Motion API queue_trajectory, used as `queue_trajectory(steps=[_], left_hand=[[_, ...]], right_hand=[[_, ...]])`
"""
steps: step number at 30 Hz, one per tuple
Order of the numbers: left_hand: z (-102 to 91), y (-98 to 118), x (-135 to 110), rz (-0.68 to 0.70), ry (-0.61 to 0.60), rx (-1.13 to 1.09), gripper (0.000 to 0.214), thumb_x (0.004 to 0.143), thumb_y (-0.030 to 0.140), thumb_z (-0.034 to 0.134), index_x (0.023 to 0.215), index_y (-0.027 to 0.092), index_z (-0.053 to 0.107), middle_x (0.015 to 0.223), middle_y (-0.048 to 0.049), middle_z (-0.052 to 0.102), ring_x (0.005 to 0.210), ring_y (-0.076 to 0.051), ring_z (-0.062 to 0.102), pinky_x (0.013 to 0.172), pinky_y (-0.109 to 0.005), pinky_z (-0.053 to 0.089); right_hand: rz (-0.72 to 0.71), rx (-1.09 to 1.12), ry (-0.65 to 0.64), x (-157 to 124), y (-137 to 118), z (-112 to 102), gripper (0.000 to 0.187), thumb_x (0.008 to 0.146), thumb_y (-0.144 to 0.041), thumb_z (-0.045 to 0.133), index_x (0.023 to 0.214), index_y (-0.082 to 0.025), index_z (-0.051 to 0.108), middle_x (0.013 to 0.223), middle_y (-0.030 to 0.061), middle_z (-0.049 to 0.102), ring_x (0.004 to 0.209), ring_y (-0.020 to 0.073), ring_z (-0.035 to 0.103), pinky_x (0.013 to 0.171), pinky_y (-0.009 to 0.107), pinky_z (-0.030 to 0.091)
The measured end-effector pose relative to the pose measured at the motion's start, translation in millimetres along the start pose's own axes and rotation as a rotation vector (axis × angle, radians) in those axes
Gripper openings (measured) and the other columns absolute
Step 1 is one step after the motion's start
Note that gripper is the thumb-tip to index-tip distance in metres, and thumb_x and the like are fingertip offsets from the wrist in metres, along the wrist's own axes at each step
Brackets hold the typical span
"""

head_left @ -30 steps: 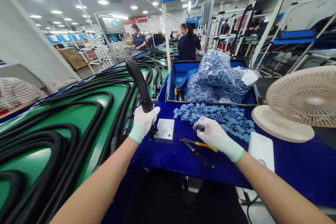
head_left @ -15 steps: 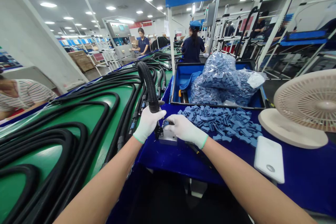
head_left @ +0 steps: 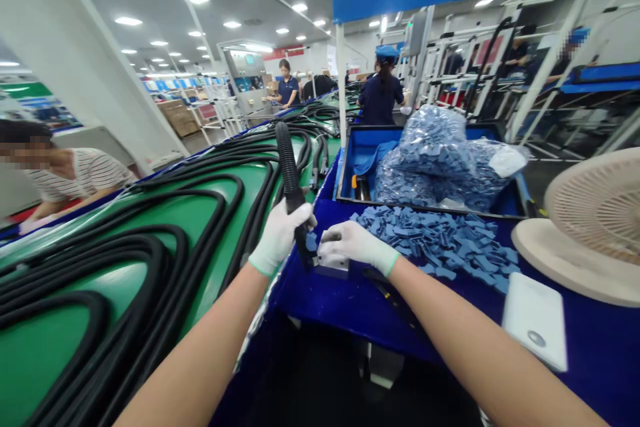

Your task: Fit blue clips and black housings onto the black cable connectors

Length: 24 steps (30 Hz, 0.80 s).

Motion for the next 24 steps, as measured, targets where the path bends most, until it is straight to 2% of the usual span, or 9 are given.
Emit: queue_trajectory(steps=[3, 6, 9, 13, 15, 17, 21, 23, 24], left_hand=[[-74.6, -8, -40, -0.107, 0.119, 0.078, 0.049, 0.092, 0.056, 0.059, 0.121, 0.017, 0.06, 0.095, -0.0065, 0.069, 0.071, -0.018, 0.065, 0.063, -0.029, 0.054], [-157.4, -24, -105, -0.29, 0.227, 0.258, 0.065, 0.09, 0.056, 0.059, 0.142, 0.018, 0.05, 0.106, -0.0082, 0.071, 0.074, -0.019, 0.067, 0.061, -0.028, 0.054], [-212.9, -41, -177, -0.508, 0.239, 0.488, 0.067, 0.088, 0.056, 0.06, 0.141, 0.014, 0.057, 0.108, -0.0115, 0.074, 0.088, -0.027, 0.071, 0.075, -0.037, 0.058], [-239.6, -55, -255, -0.708, 0.214, 0.782, 0.053, 0.086, 0.048, 0.057, 0.124, 0.014, 0.071, 0.128, -0.0143, 0.071, 0.128, -0.036, 0.06, 0.114, -0.044, 0.042], [-241.2, -62, -286, -0.815, 0.197, 0.894, 0.055, 0.08, 0.041, 0.059, 0.125, 0.012, 0.071, 0.131, -0.0176, 0.07, 0.134, -0.039, 0.056, 0.119, -0.048, 0.035], [-240.4, -69, -310, -0.92, 0.155, 0.959, 0.065, 0.07, 0.036, 0.064, 0.129, 0.009, 0.069, 0.128, -0.0217, 0.071, 0.128, -0.043, 0.06, 0.116, -0.052, 0.038], [-248.6, -66, -320, -0.987, 0.06, 0.929, 0.079, 0.057, 0.034, 0.074, 0.131, 0.007, 0.068, 0.128, -0.0221, 0.071, 0.117, -0.043, 0.067, 0.107, -0.048, 0.048], [-257.9, -48, -310, -0.967, 0.033, 0.875, 0.072, 0.059, 0.038, 0.076, 0.125, 0.011, 0.072, 0.125, -0.0162, 0.074, 0.115, -0.039, 0.069, 0.102, -0.044, 0.054], [-263.3, -33, -300, -0.912, 0.09, 0.824, 0.065, 0.06, 0.04, 0.077, 0.12, 0.013, 0.075, 0.118, -0.0134, 0.076, 0.11, -0.038, 0.071, 0.097, -0.044, 0.057]], right_hand=[[-0.019, 0.014, -0.014, -6, -2, 0, 0.031, 0.088, -0.042, 0.069, 0.103, -0.016, 0.079, 0.101, 0.0048, 0.079, 0.092, 0.0217, 0.072, 0.083, 0.028, 0.053], [-0.018, 0.016, -0.029, -6, 1, 2, 0.03, 0.088, -0.037, 0.067, 0.106, -0.016, 0.078, 0.105, 0.007, 0.079, 0.095, 0.0244, 0.072, 0.088, 0.032, 0.054], [-0.004, -0.07, -0.042, -1, 7, 7, 0.03, 0.087, -0.035, 0.067, 0.109, -0.019, 0.078, 0.108, 0.0061, 0.079, 0.097, 0.0254, 0.072, 0.091, 0.034, 0.054], [0.026, -0.217, -0.048, 2, 17, 14, 0.031, 0.087, -0.038, 0.066, 0.111, -0.022, 0.077, 0.111, 0.0043, 0.078, 0.1, 0.0261, 0.073, 0.093, 0.035, 0.055], [0.023, -0.203, -0.055, 2, 21, 16, 0.032, 0.088, -0.041, 0.065, 0.112, -0.023, 0.077, 0.112, 0.0038, 0.078, 0.1, 0.0264, 0.073, 0.093, 0.036, 0.055], [0.037, -0.173, -0.067, 3, 25, 16, 0.034, 0.089, -0.042, 0.064, 0.114, -0.023, 0.076, 0.112, 0.0044, 0.078, 0.099, 0.0268, 0.073, 0.092, 0.037, 0.056], [0.082, -0.166, -0.079, 2, 22, 14, 0.037, 0.088, -0.043, 0.065, 0.115, -0.019, 0.076, 0.107, 0.0077, 0.079, 0.095, 0.0291, 0.074, 0.087, 0.039, 0.058], [0.077, -0.152, -0.022, -5, 9, 14, 0.036, 0.089, -0.044, 0.065, 0.113, -0.02, 0.076, 0.109, 0.0074, 0.078, 0.098, 0.03, 0.073, 0.091, 0.042, 0.058], [0.052, -0.143, 0.015, -10, -2, 16, 0.035, 0.089, -0.045, 0.065, 0.112, -0.021, 0.076, 0.111, 0.007, 0.077, 0.101, 0.0303, 0.072, 0.094, 0.043, 0.056]])
Point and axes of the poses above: each hand's wrist, its own x-axis towards the middle knuckle, its own z-axis out of the palm, y = z × x, the point moved 7 cm from there along x, towards the middle knuckle
